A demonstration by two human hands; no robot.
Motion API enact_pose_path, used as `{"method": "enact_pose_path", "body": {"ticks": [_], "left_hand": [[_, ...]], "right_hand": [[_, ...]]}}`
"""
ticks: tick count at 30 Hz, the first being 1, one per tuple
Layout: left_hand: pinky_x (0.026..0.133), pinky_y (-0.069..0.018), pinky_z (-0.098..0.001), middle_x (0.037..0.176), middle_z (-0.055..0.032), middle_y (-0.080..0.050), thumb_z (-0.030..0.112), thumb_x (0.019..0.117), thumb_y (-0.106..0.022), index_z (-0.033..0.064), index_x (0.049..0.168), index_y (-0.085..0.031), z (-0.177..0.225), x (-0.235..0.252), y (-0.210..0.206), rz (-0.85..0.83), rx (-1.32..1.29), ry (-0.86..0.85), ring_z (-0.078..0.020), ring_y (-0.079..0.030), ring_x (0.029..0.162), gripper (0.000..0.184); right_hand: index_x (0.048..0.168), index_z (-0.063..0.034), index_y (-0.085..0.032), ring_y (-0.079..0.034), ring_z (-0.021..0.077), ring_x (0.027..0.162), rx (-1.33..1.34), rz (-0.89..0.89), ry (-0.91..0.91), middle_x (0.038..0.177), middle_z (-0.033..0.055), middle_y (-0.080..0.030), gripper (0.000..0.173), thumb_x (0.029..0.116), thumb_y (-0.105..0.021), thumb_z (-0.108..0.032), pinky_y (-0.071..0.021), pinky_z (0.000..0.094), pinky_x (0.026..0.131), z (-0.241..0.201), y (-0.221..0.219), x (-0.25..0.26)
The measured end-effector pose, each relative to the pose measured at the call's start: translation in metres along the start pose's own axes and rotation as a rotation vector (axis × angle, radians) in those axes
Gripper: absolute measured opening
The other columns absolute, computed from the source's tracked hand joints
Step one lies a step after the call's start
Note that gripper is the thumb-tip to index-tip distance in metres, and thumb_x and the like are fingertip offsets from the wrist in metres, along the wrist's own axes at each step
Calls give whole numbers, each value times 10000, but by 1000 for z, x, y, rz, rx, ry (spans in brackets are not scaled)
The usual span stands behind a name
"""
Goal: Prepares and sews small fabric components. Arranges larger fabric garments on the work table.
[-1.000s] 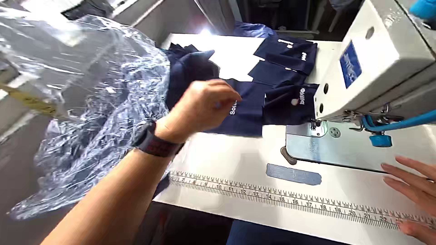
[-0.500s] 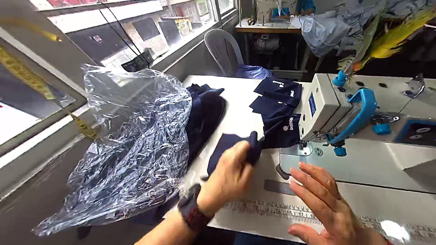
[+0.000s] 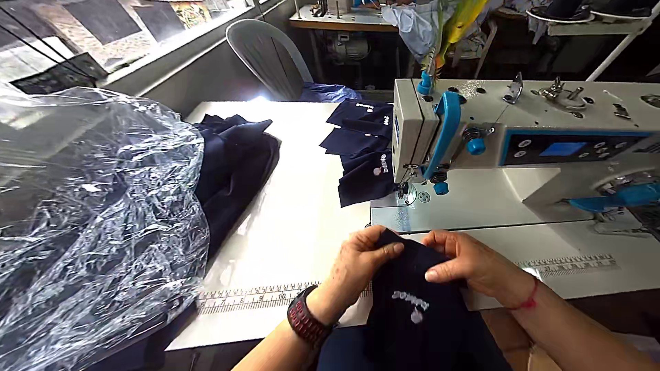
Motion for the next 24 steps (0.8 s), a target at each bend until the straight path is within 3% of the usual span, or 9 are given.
{"method": "enact_pose_path", "body": {"ticks": [3,5,8,11,13,15,19,22,24], "left_hand": [[717,-598,-258,833,-38,-754,13,944,-652,43,958,-760,-1,13,5,74,20,37,-85,-711,756,113],[710,-594,-253,840,-49,-752,5,967,-617,39,973,-762,0,16,12,95,15,43,-91,-709,754,149],[676,-595,-248,835,-57,-761,4,966,-623,49,962,-787,-1,14,24,136,17,55,-89,-712,731,170],[625,-583,-237,768,-42,-745,12,953,-639,64,885,-777,0,11,31,166,37,59,-73,-692,670,162],[610,-582,-231,751,-39,-741,-3,958,-630,58,868,-771,0,9,32,194,12,67,-67,-685,650,178],[604,-580,-220,761,-30,-746,-16,961,-618,65,883,-776,0,10,33,213,-3,62,-58,-686,650,193],[633,-600,-235,798,-61,-755,-59,946,-595,55,894,-774,0,15,37,165,-90,69,-77,-706,683,218],[647,-600,-232,808,-72,-758,-80,936,-578,42,898,-776,2,18,38,155,-104,87,-81,-711,696,235],[616,-591,-218,799,-70,-755,-78,937,-580,46,924,-777,1,18,39,140,-114,96,-74,-702,670,233]], "right_hand": [[845,-76,-685,-677,47,744,-9,153,-19,791,-15,-713,87,804,-752,-38,-567,234,706,2,24,-1],[783,-81,-670,-654,44,699,-9,219,6,731,-19,-685,113,809,-756,-12,-552,224,680,1,36,-4],[824,-54,-655,-660,57,660,64,322,31,711,1,-689,132,858,-710,61,-560,219,649,4,44,-11],[935,-32,-707,-679,74,709,155,405,97,792,30,-713,104,907,-674,63,-584,229,682,8,42,-14],[997,-20,-738,-699,71,740,110,359,130,833,39,-740,165,865,-701,73,-593,225,693,13,39,-14],[913,-25,-756,-664,50,693,2,320,139,777,17,-722,126,825,-746,65,-559,200,647,16,36,-14],[882,-48,-741,-657,44,665,-45,349,227,743,13,-710,43,900,-715,-19,-558,202,628,15,39,-13],[861,-60,-761,-680,44,674,96,369,246,746,-1,-726,165,950,-636,2,-584,213,658,13,44,-11],[910,-52,-771,-695,54,699,140,408,254,783,2,-740,194,968,-602,25,-599,228,678,13,46,-11]]}}
Point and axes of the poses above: each hand's wrist, its own x-axis towards the middle knuckle, its own y-axis out of the back of the hand, z = x × y, the point moved 4 cm from there along x, towards the middle knuckle
